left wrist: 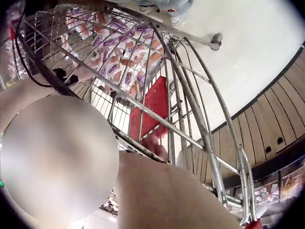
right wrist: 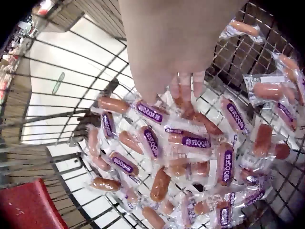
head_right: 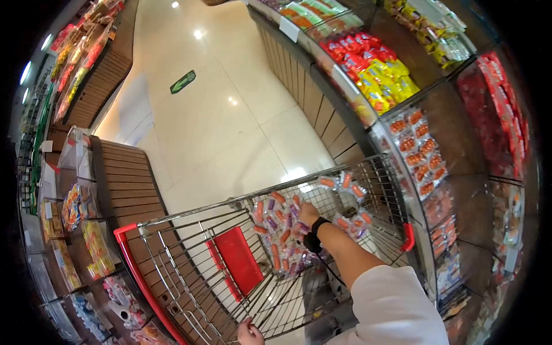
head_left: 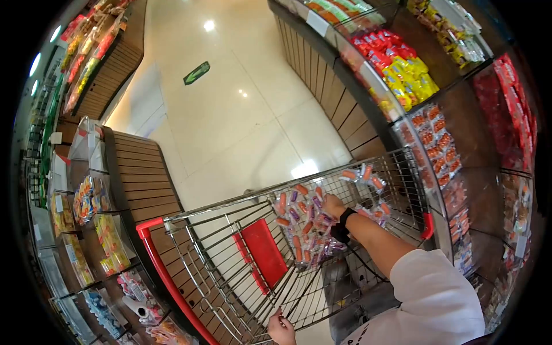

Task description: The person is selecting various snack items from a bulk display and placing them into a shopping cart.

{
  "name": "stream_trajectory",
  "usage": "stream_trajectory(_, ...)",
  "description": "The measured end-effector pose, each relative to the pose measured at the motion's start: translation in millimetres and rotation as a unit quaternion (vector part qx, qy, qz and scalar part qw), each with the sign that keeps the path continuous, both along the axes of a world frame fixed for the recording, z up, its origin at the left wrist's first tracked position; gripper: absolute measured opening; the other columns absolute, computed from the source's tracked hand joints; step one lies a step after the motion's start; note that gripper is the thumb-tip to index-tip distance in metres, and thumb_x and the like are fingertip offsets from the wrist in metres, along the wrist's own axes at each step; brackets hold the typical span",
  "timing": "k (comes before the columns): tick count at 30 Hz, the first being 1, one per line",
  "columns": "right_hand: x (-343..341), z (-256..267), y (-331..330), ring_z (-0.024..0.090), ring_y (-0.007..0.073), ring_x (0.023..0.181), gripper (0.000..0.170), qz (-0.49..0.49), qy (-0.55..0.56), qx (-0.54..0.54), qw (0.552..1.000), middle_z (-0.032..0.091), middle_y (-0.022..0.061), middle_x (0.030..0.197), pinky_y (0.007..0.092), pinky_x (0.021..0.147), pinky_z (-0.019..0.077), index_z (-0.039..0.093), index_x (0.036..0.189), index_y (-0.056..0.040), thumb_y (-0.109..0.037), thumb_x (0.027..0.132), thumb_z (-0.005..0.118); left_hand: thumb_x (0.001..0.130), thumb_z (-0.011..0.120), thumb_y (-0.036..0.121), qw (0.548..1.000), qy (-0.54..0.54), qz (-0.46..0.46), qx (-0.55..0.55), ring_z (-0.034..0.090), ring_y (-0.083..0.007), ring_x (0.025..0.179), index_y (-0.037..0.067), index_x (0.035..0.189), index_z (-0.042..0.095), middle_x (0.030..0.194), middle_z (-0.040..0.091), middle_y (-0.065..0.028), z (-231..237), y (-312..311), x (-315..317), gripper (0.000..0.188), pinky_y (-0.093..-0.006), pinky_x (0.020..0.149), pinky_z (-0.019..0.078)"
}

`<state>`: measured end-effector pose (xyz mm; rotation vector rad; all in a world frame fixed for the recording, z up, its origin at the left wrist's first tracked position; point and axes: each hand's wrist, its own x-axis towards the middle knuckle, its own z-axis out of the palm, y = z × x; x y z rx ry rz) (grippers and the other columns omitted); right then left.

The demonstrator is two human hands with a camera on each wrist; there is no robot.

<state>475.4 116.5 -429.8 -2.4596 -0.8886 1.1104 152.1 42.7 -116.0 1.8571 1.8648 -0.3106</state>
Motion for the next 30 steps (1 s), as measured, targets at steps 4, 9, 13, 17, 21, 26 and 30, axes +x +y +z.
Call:
stream_trajectory(4, -9, -9, 1, 0.052, 0.0315, 0.071, 0.023, -0.099, 0.019, 0.01, 0.995, 0.054, 0.0176, 0.076, 0.0358, 0.063, 0.0417, 0.051, 0.079, -0.0013, -0.02, 0.066, 0.055, 0.067, 0.048, 0.006, 0.974, -0.082, -0.109, 0.18, 0.048, -0.0325, 0.058, 0.002, 0.073, 0.052, 0.066, 0.05, -0.016, -16, -7, -14, 0.008, -0.038, 0.054, 0.0405)
stream_trajectory(9, -8, 6, -7, 0.053, 0.0298, 0.068, 0.018, -0.06, 0.031, 0.069, 0.995, 0.055, 0.014, 0.072, 0.0353, 0.061, 0.0419, 0.052, 0.07, -0.0042, -0.019, 0.063, 0.059, 0.067, 0.048, 0.007, 0.984, -0.108, -0.067, 0.122, 0.048, -0.0319, 0.057, 0.002, 0.073, 0.052, 0.064, 0.05, -0.0161, -15, -7, -13, 0.009, -0.0374, 0.053, 0.0409)
stream_trajectory(13, -7, 22, -24, 0.053, 0.029, 0.068, 0.024, -0.077, 0.066, 0.068, 0.992, 0.055, 0.0136, 0.071, 0.0351, 0.061, 0.0415, 0.049, 0.074, -0.0037, -0.023, 0.064, 0.059, 0.066, 0.046, 0.003, 0.985, -0.12, -0.08, 0.095, 0.052, -0.0258, 0.059, 0.003, 0.079, 0.054, 0.07, 0.053, -0.011, -12, 0, -8, 0.015, -0.0338, 0.054, 0.0418)
stream_trajectory(17, -15, -23, -24, 0.051, 0.034, 0.081, 0.043, -0.105, 0.074, -0.018, 0.992, 0.053, 0.0212, 0.084, 0.0374, 0.069, 0.0409, 0.051, 0.085, 0.0014, -0.036, 0.077, 0.033, 0.068, 0.048, 0.008, 0.964, -0.077, -0.133, 0.218, 0.048, -0.0324, 0.059, 0.002, 0.073, 0.052, 0.066, 0.05, -0.0165, -16, -10, -9, 0.009, -0.038, 0.054, 0.0409)
stream_trajectory(21, -35, -44, -14, 0.053, 0.0333, 0.076, 0.038, -0.258, 0.094, 0.04, 0.961, 0.055, 0.0192, 0.078, 0.0383, 0.064, 0.042, 0.054, 0.078, -0.0011, -0.033, 0.08, 0.034, 0.065, 0.046, 0.001, 0.983, -0.134, -0.08, 0.099, 0.052, -0.027, 0.06, 0.004, 0.078, 0.055, 0.07, 0.053, -0.0116, -19, -5, -14, 0.016, -0.0342, 0.054, 0.0421)
stream_trajectory(26, -39, 22, -5, 0.053, 0.0291, 0.063, 0.009, -0.171, 0.014, 0.217, 0.961, 0.053, 0.0135, 0.064, 0.0369, 0.057, 0.0411, 0.048, 0.076, -0.0067, -0.01, 0.068, 0.052, 0.066, 0.047, 0.002, 0.972, -0.152, -0.107, 0.143, 0.052, -0.0263, 0.06, 0.005, 0.078, 0.055, 0.068, 0.053, -0.0108, -20, -4, -14, 0.015, -0.0334, 0.053, 0.042)
stream_trajectory(30, -35, 124, -10, 0.051, 0.0219, 0.058, 0.011, -0.071, 0.059, 0.368, 0.925, 0.051, 0.0113, 0.065, 0.0307, 0.052, 0.0406, 0.043, 0.081, -0.007, -0.008, 0.072, 0.05, 0.069, 0.047, 0.004, 0.972, -0.172, -0.1, 0.124, 0.053, -0.0246, 0.062, 0.006, 0.082, 0.056, 0.073, 0.054, -0.011, -13, -4, -13, 0.016, -0.0308, 0.053, 0.0427)
